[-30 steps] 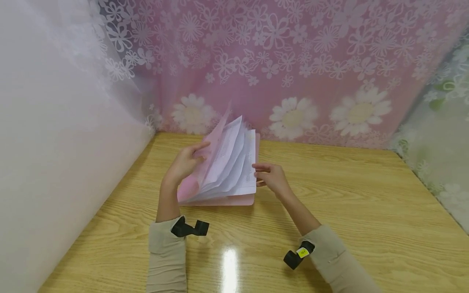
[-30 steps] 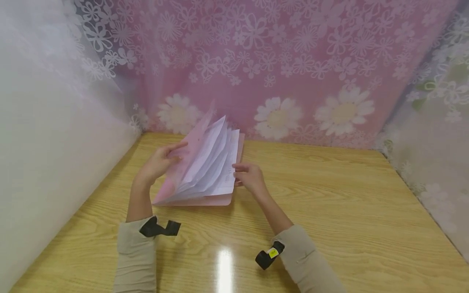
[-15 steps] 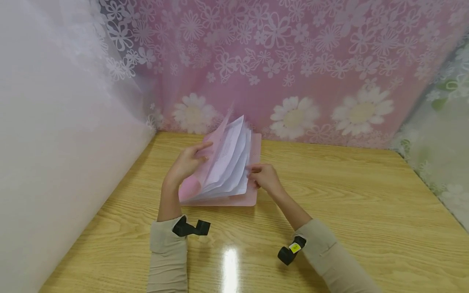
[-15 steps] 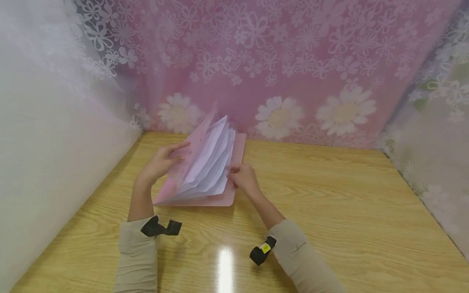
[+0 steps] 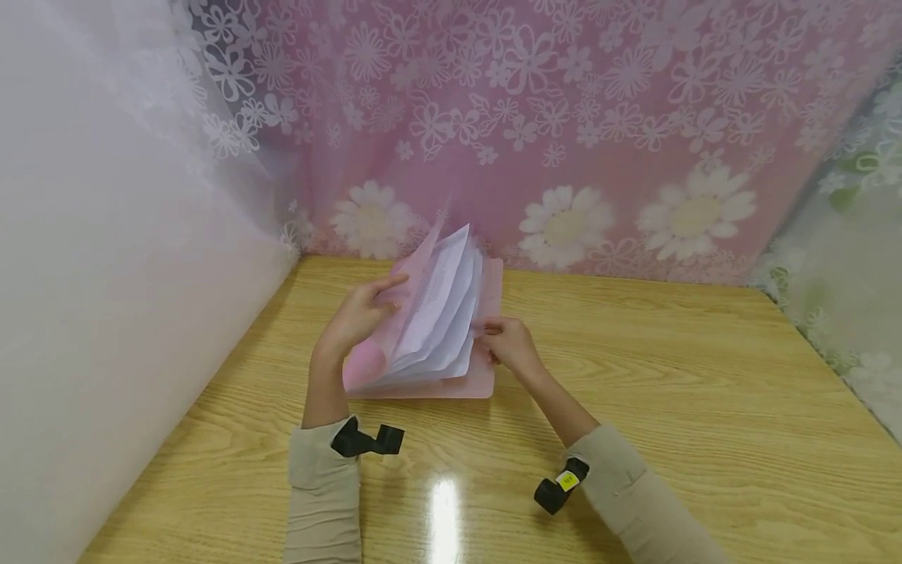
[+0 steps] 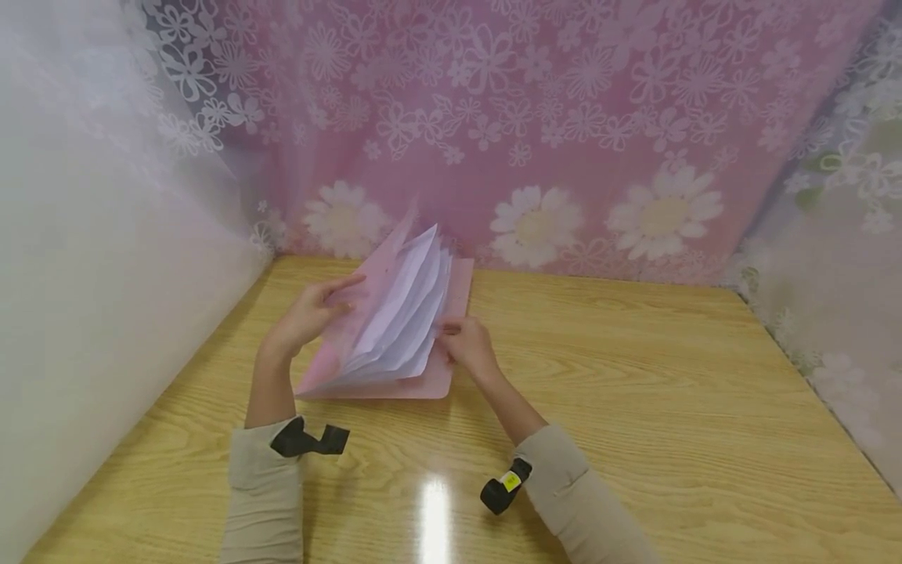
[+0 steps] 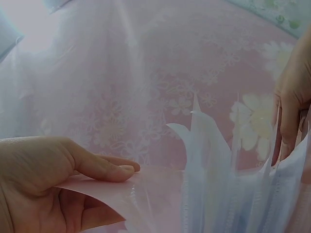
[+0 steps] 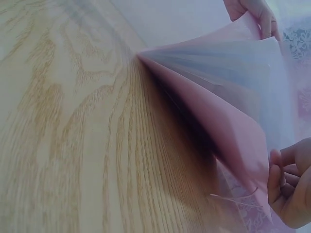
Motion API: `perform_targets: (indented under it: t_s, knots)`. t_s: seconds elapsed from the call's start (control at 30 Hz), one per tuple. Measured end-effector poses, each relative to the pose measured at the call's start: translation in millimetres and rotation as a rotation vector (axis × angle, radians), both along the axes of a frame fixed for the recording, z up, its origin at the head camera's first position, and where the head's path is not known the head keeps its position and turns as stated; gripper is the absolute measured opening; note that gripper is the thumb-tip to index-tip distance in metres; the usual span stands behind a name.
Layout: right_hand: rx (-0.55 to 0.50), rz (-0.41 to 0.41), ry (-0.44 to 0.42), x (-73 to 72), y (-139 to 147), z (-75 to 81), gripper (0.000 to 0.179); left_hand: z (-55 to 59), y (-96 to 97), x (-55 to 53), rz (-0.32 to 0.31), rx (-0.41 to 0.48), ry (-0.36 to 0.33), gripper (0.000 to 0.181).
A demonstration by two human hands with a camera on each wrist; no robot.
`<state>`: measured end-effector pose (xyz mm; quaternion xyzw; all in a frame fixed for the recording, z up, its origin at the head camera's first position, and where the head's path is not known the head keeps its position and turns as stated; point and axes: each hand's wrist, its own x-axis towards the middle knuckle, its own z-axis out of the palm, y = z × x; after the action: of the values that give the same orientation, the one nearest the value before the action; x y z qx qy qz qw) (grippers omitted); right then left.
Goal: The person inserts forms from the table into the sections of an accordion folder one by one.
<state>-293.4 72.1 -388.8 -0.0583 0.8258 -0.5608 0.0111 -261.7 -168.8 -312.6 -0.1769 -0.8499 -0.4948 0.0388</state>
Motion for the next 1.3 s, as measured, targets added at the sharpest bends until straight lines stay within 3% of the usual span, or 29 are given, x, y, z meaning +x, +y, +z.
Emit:
perform_targets:
  t_s: [0.13, 0.27, 0.37, 0.5, 0.63, 0.9, 1.17, 1.3]
  knots:
    - [-0.078, -0.033, 0.014, 6.0, 10.8, 2.9, 0.028, -0.7, -0.1, -0.3, 0.004, -0.001, 0.003, 0.043]
    - [-0.034, -0.059, 0.028, 15.9, 23.1, 2.7, 0.036, -1.4, -0.3, -0.3, 0.014, 0.000, -0.002, 0.043]
    - [-0.059, 0.020, -0.073, 26.8, 30.3, 0.5, 0.050, -1.0, 0.8, 0.5, 0.015, 0.004, -0.010, 0.043]
    - [-0.245, 0.202, -0.267, 40.9, 33.7, -4.9, 0.059, -0.8, 2.5, 0.8, 0.012, 0.010, -0.016, 0.043]
    - [-0.377, 0.289, -0.299, 48.2, 33.6, -12.4, 0.058, -2.0, 4.6, -0.1, 0.004, 0.028, -0.018, 0.044]
    - [-0.406, 0.214, -0.268, 49.6, 36.3, -27.3, 0.054, -9.1, 12.7, -4.6, -0.037, 0.024, -0.007, 0.043]
    - [-0.445, 0.150, -0.281, 49.6, 37.5, -47.4, 0.050, -21.3, 22.7, -3.5, -0.170, -0.057, -0.011, 0.053]
    - [-0.453, 0.123, -0.282, 48.1, 38.8, -54.0, 0.051, -29.2, 30.1, -2.7, -0.200, -0.068, 0.016, 0.052]
